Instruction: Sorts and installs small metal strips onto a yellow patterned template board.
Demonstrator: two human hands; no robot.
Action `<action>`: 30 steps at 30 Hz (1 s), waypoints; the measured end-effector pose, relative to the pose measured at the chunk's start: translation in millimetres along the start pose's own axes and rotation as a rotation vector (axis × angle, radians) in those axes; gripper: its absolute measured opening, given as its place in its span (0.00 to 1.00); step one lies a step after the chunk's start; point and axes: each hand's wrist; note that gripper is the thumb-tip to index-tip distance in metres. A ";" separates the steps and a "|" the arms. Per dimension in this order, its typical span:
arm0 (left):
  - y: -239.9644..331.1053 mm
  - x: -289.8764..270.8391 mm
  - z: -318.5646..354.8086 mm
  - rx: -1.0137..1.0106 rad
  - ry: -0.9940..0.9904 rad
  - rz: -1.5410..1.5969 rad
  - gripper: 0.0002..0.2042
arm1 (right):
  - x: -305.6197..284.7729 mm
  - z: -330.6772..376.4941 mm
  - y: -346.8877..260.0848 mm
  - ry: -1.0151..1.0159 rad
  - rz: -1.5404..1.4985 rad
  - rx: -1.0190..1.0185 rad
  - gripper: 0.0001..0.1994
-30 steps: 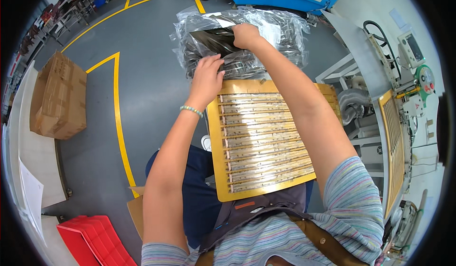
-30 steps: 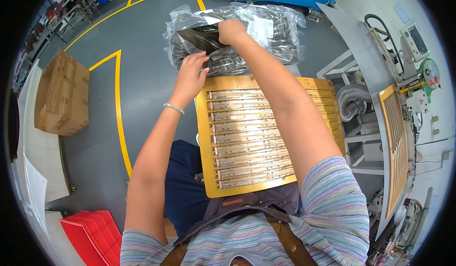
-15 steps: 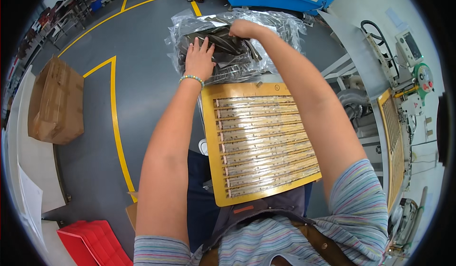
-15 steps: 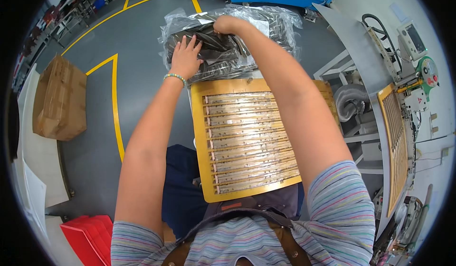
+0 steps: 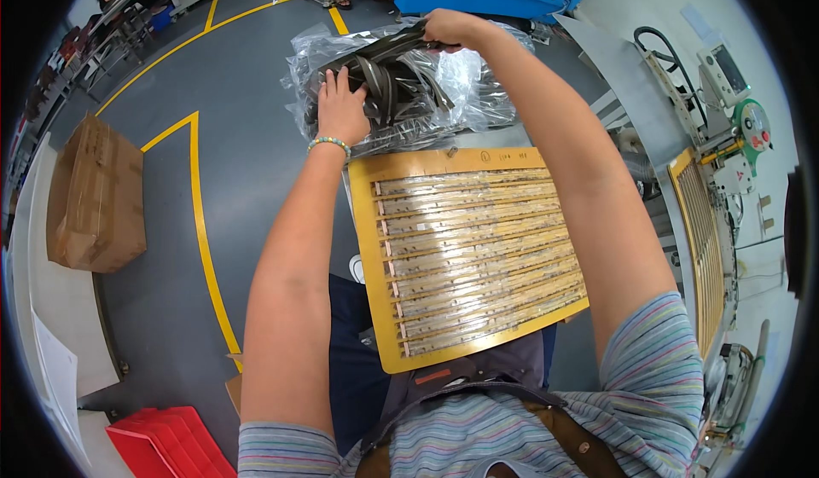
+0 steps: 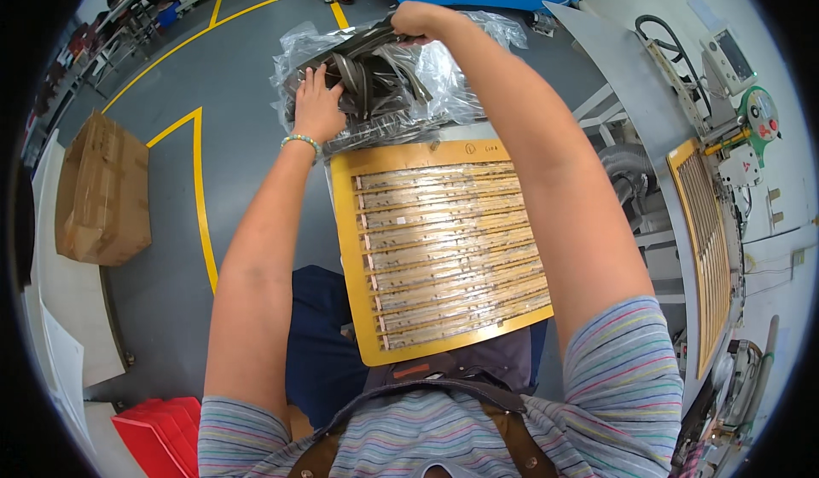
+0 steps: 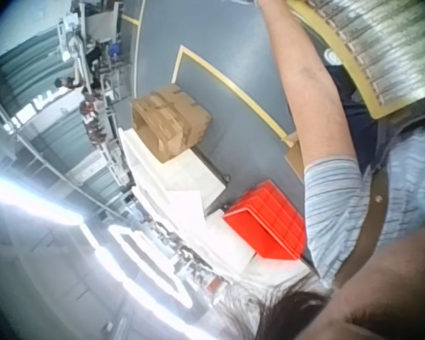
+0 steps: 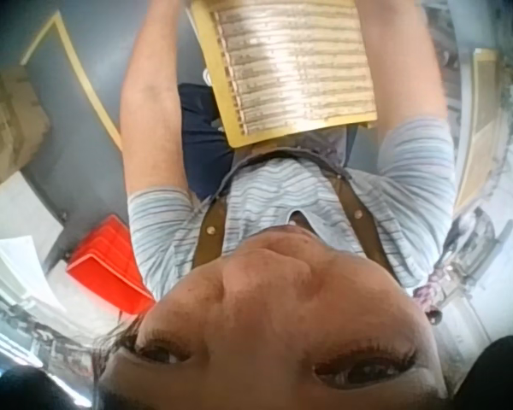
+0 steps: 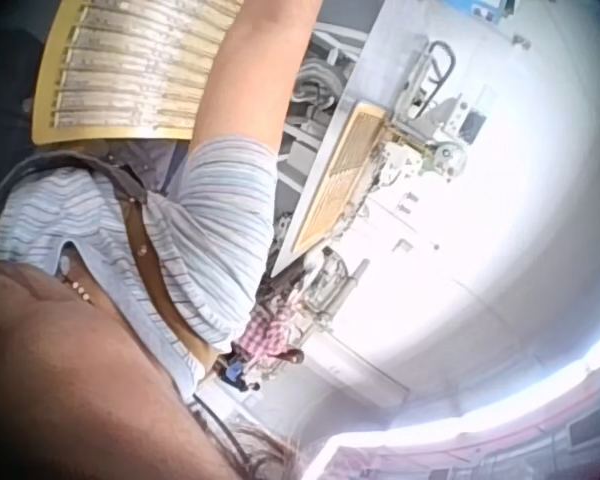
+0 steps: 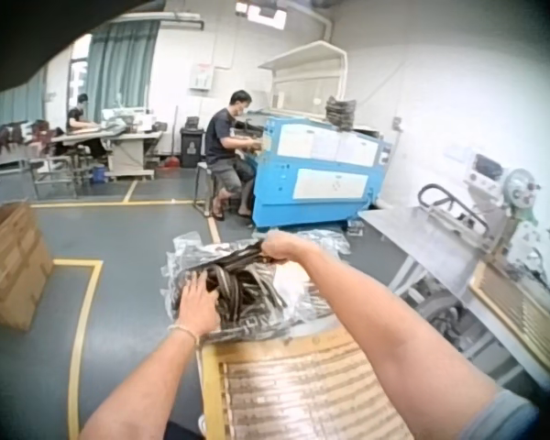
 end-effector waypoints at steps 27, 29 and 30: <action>102.1 120.9 24.3 -0.841 -0.068 0.680 0.18 | -88.9 476.8 211.3 -0.012 -0.168 0.463 0.18; 31.2 135.3 30.2 -0.923 0.060 0.993 0.13 | -77.4 452.1 211.0 0.052 -0.338 0.385 0.19; 46.0 128.5 27.5 -0.953 0.025 1.173 0.10 | -72.6 451.3 244.1 0.059 -0.426 0.333 0.21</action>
Point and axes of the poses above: each hand's wrist, its own z-axis away from the middle knuckle, its own x-axis out of the palm, y = z × x, and after that the axes turned 6 degrees about y, right-handed
